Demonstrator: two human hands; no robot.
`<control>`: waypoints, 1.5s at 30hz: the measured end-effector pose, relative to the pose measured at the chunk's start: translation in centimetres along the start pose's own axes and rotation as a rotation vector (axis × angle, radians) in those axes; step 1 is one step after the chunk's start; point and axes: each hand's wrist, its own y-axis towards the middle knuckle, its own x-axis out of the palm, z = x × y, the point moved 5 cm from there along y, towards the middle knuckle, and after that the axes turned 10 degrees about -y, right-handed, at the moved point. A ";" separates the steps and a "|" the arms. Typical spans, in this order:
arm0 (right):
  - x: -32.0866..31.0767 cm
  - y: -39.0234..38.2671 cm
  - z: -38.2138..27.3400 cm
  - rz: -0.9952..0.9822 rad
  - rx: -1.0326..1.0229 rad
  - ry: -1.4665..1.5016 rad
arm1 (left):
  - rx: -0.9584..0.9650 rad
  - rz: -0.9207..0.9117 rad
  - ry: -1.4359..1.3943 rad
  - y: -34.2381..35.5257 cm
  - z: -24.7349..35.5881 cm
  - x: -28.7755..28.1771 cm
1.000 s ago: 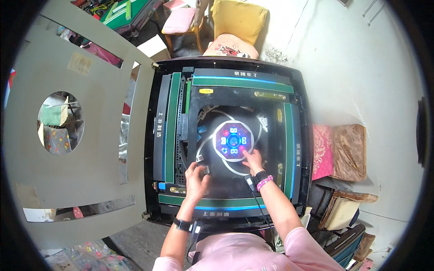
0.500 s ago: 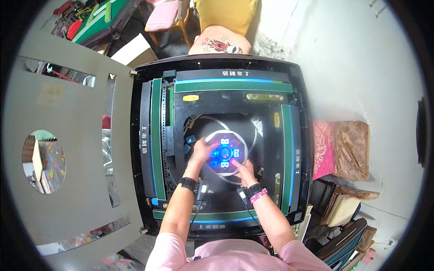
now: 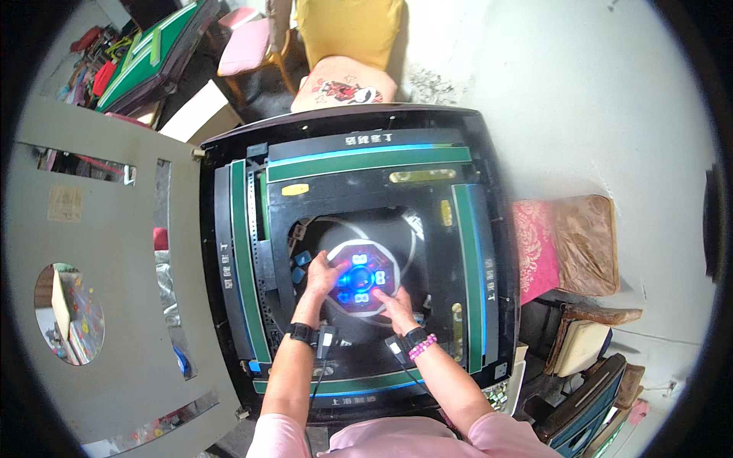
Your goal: The person reaches inside an automatic mahjong table to retrieve tiles, places them onto a rack, and then flips and arranges several blue-backed tiles into rows on the table surface.
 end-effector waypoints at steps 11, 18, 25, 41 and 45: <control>-0.3 1.4 2.7 -0.236 0.010 0.157 | 0.048 0.076 -0.219 -4.8 -4.2 0.5; -6.6 -2.2 2.3 -0.452 -0.173 -0.362 | -0.023 0.073 -0.424 -10.6 -8.1 0.4; -20.7 -6.1 -4.4 -0.362 -0.091 -0.486 | 0.168 0.095 -0.176 -18.3 -13.2 -2.0; -20.5 6.0 -33.8 0.179 -0.671 -0.957 | 0.278 0.090 0.465 -16.4 -8.0 -0.2; -19.7 17.2 -33.4 0.333 -0.662 -0.957 | 0.336 0.262 0.527 -16.0 -7.0 0.3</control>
